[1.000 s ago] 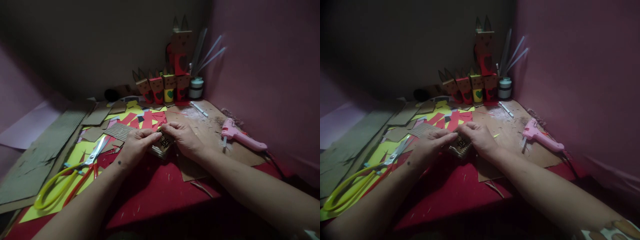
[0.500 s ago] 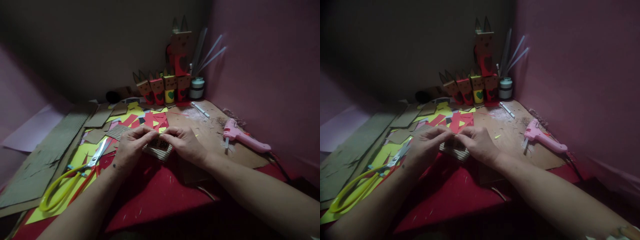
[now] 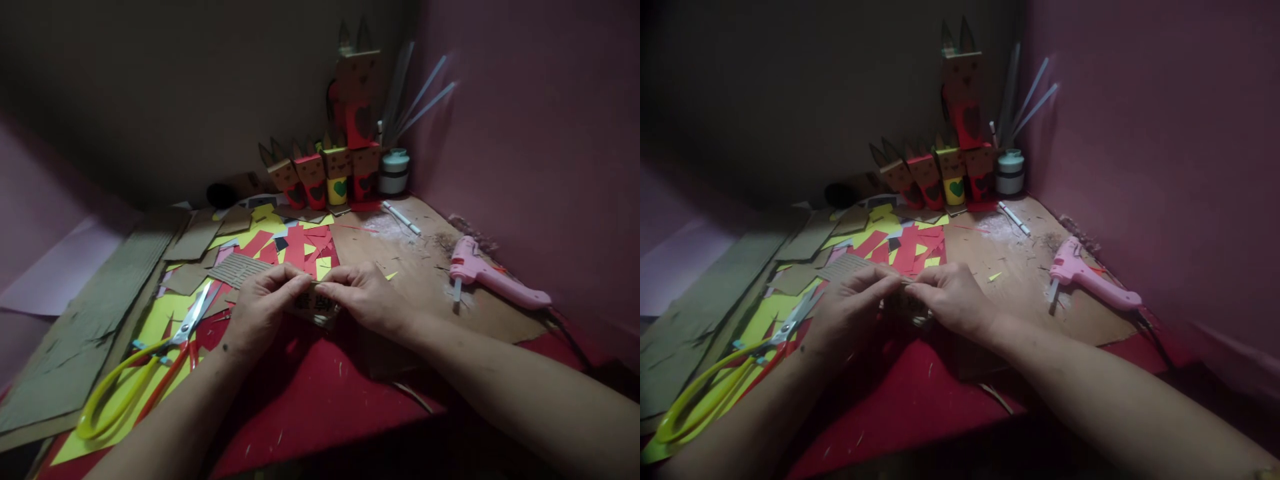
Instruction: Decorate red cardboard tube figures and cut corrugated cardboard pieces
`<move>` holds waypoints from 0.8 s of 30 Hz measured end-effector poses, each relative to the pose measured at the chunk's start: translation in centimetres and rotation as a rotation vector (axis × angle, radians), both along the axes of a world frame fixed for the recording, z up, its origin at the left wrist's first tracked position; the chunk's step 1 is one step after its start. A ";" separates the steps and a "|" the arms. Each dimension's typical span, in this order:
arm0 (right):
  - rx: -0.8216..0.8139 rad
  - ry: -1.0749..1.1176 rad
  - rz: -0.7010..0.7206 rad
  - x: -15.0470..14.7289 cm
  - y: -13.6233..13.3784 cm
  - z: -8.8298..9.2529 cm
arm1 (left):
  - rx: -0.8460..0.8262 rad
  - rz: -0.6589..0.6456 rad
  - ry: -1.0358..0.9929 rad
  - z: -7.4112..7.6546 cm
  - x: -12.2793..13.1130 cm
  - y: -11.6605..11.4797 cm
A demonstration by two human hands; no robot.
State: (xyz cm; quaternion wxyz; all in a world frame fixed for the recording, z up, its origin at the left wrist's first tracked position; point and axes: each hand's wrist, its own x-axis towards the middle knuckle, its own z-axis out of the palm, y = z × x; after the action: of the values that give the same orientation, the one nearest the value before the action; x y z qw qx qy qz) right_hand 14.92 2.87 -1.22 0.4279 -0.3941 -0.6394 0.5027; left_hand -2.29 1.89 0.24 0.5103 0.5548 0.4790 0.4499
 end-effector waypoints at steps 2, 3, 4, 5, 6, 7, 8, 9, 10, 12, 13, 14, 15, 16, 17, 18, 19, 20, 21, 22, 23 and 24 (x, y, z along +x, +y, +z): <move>0.024 -0.016 -0.005 -0.1 -0.3 0.1 | 0.039 0.018 0.036 0.0 0.1 -0.2; 0.025 -0.014 -0.006 -0.1 -0.4 0.1 | 0.048 0.032 0.048 0.0 0.1 -0.3; 0.022 -0.006 -0.008 -0.1 -0.4 0.2 | 0.050 0.049 0.058 -0.1 0.2 -0.4; 0.014 0.002 -0.010 -0.2 -0.5 0.2 | 0.046 0.062 0.066 -0.1 0.3 -0.5; 0.003 0.011 -0.012 -0.2 -0.5 0.2 | 0.036 0.067 0.066 -0.2 0.3 -0.5; -0.008 0.017 -0.012 -0.2 -0.5 0.2 | 0.014 0.060 0.058 -0.2 0.3 -0.6; -0.016 0.022 -0.014 -0.3 -0.5 0.2 | -0.018 0.043 0.040 -0.2 0.3 -0.6; -0.016 0.023 -0.016 -0.3 -0.5 0.1 | -0.055 0.020 0.014 -0.2 0.3 -0.6; -0.008 0.019 -0.017 -0.3 -0.6 0.1 | -0.090 -0.004 -0.018 -0.2 0.3 -0.6; 0.032 -0.001 -0.018 -0.4 -0.7 0.0 | -0.140 -0.034 -0.087 -0.1 0.3 -0.6; 0.058 -0.011 -0.017 -0.4 -0.8 0.0 | -0.154 -0.034 -0.116 -0.1 0.3 -0.6; 0.081 -0.018 -0.015 -0.5 -0.8 0.0 | -0.161 -0.027 -0.143 -0.1 0.3 -0.5; 0.095 -0.018 -0.009 -0.5 -0.9 0.1 | -0.165 -0.020 -0.170 -0.1 0.2 -0.5; 0.096 -0.013 -0.003 -0.5 -0.9 0.1 | -0.171 -0.015 -0.192 -0.1 0.2 -0.4; 0.087 -0.006 0.001 -0.5 -1.0 0.1 | -0.175 -0.013 -0.211 -0.2 0.1 -0.3; 0.072 0.000 0.006 -0.5 -0.9 0.1 | -0.176 -0.010 -0.226 -0.2 0.1 -0.2; 0.056 0.007 0.006 -0.5 -0.9 0.1 | -0.178 -0.006 -0.238 -0.2 0.0 -0.1; 0.042 0.011 0.000 -0.4 -0.8 0.1 | -0.182 0.001 -0.247 -0.2 0.0 0.1; 0.033 0.013 -0.009 -0.4 -0.7 0.0 | -0.189 0.010 -0.249 -0.2 -0.1 0.2; 0.024 0.013 -0.016 -0.3 -0.6 -0.1 | -0.197 0.019 -0.246 -0.2 -0.2 0.3; 0.011 0.013 -0.019 -0.3 -0.5 -0.1 | -0.204 0.023 -0.238 -0.3 -0.2 0.3; -0.014 0.014 -0.021 -0.3 -0.4 -0.2 | -0.206 0.026 -0.223 -0.4 -0.3 0.3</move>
State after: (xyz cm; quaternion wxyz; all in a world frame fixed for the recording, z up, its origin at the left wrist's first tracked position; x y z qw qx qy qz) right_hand 14.64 2.47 -1.44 0.4351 -0.4002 -0.6287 0.5052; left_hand -2.54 2.20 -0.12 0.6087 0.4398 0.4700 0.4638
